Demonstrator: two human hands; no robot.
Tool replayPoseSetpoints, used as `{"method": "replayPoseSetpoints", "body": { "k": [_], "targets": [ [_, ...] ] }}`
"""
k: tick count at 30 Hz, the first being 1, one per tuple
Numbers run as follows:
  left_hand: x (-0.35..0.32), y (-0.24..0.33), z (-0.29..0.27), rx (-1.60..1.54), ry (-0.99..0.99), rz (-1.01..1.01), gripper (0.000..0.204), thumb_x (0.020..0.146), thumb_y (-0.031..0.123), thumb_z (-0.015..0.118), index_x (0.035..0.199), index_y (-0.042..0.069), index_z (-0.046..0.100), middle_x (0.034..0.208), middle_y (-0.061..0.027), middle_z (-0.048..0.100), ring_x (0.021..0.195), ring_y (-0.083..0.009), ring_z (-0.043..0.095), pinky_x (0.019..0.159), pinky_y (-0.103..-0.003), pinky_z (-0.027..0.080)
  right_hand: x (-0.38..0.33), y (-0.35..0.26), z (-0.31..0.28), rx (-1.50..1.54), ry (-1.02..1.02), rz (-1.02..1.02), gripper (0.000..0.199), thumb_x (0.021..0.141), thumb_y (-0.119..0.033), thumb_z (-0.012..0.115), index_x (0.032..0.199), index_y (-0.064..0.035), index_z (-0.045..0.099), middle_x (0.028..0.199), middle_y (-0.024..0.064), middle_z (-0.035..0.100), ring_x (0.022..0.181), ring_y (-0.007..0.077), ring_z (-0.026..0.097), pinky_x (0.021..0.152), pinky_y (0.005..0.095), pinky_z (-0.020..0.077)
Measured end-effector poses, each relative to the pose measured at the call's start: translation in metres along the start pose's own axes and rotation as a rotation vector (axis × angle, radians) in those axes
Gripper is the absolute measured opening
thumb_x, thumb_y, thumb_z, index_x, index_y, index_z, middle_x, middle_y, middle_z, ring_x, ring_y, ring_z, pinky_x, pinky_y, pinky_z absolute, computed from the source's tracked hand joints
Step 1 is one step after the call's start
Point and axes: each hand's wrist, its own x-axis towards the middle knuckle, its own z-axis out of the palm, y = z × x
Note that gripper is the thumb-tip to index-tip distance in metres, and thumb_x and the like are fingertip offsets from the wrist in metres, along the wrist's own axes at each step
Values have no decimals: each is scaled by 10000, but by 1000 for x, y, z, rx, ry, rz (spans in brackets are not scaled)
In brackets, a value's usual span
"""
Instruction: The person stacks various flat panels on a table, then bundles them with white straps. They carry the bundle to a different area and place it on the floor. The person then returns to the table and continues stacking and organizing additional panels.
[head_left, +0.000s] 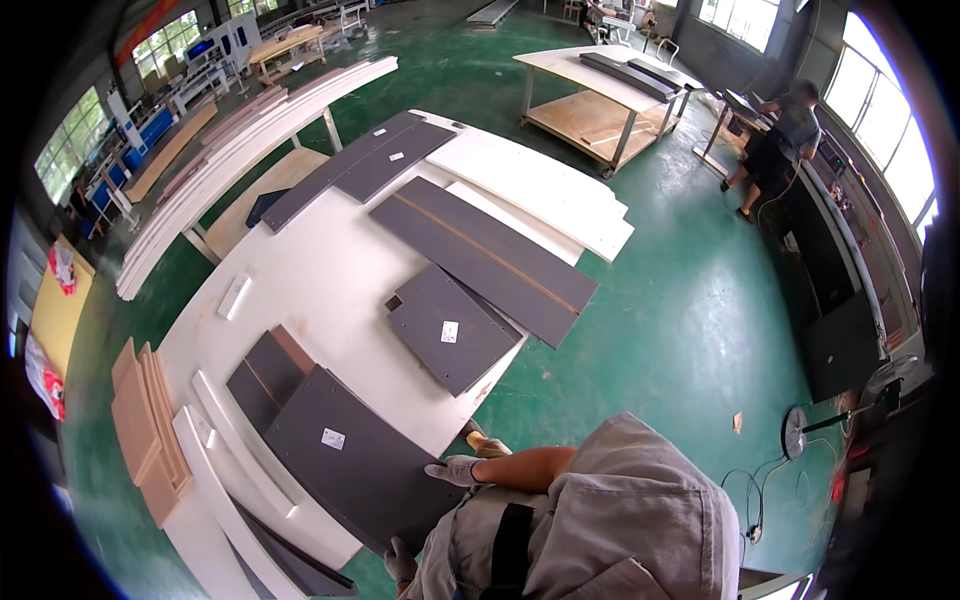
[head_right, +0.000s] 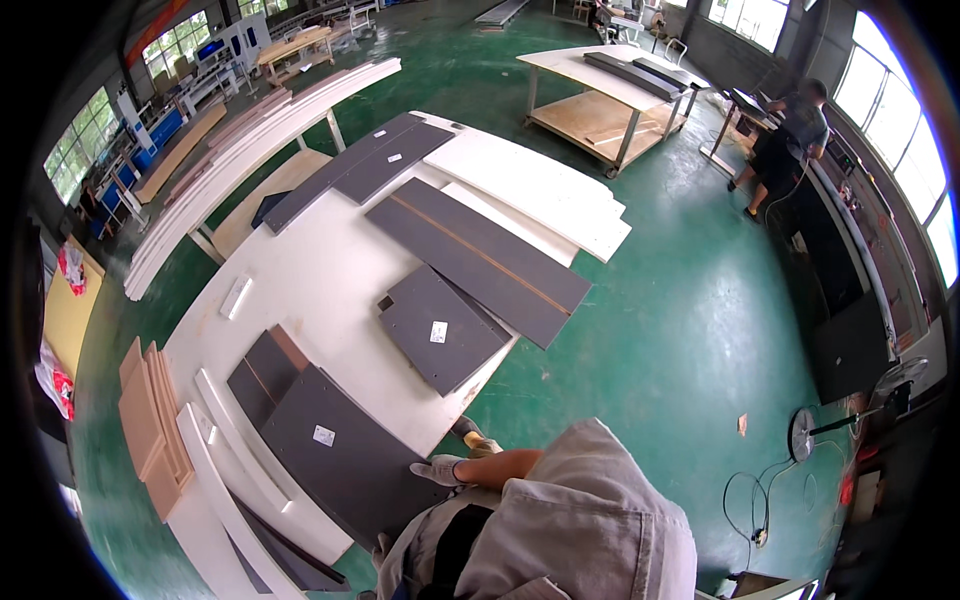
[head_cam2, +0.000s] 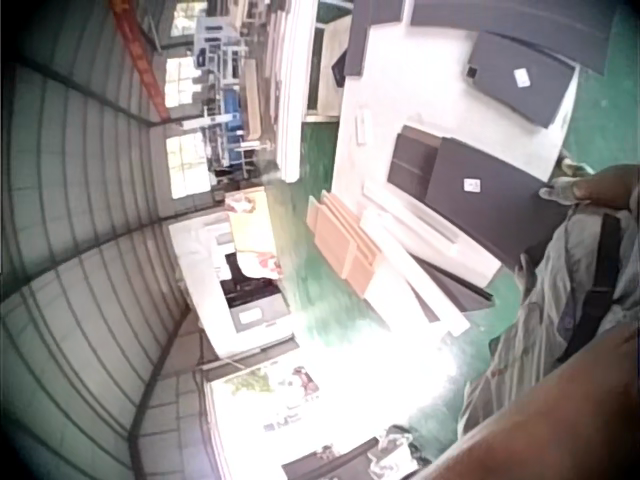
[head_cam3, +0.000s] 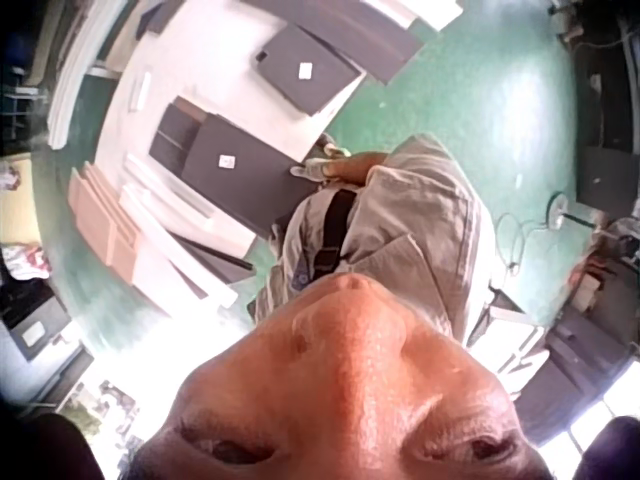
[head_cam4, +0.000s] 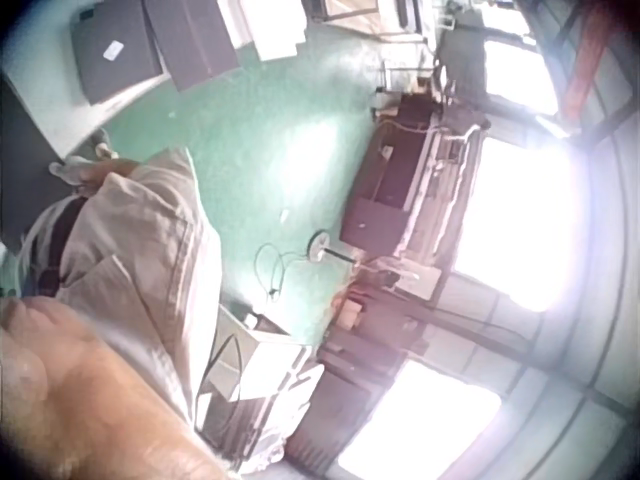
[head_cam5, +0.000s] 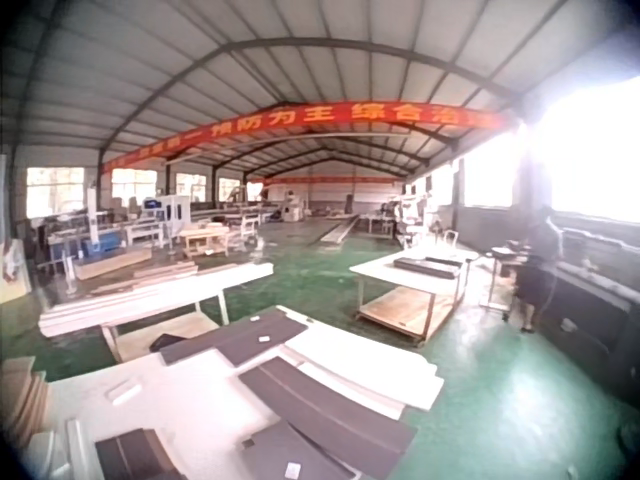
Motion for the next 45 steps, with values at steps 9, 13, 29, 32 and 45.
{"method": "replayPoseSetpoints", "body": {
  "k": [9, 13, 29, 32, 45],
  "targets": [
    [18, -36, 5, 18, 53, 16, 837, 963, 668, 603, 1189, -135, 682, 1134, -296, 741, 1053, -404, 705, 908, -491, 530, 0, -1, 3, -38, 51, -64, 1008, 966, -846, 332, 1216, 53, 715, 1240, 264, 705, 1261, 387, 633, 1095, 471, 430],
    [3, -14, 5, 122, 59, -29, 838, 965, 673, 592, 1193, -128, 684, 1139, -299, 738, 1068, -408, 700, 911, -490, 528, -2, 1, -2, -22, 18, -48, 1010, 965, -847, 336, 1227, 55, 709, 1246, 265, 703, 1270, 382, 629, 1098, 468, 426],
    [12, -29, 2, 25, 11, -28, 773, 981, 601, 625, 1266, -117, 652, 1181, -287, 731, 1099, -400, 696, 914, -481, 537, 1, -4, -4, -56, -14, -21, 1016, 966, -843, 343, 1293, 57, 680, 1298, 261, 686, 1296, 377, 617, 1104, 453, 423],
    [17, -34, -1, 38, 9, -46, 776, 979, 608, 628, 1270, -112, 651, 1184, -280, 732, 1100, -395, 698, 913, -480, 538, 1, -7, -3, -71, -18, -36, 1018, 970, -841, 330, 1291, 59, 680, 1293, 261, 688, 1285, 381, 625, 1105, 455, 424],
    [-22, 46, 3, 110, -10, -42, 765, 960, 625, 623, 1163, -110, 677, 1080, -272, 749, 1031, -376, 706, 888, -475, 533, 24, 23, 5, -282, 15, -89, 835, 1031, -751, 311, 1403, -70, 621, 1329, 178, 689, 1296, 321, 631, 1116, 427, 432]
  ]
}}
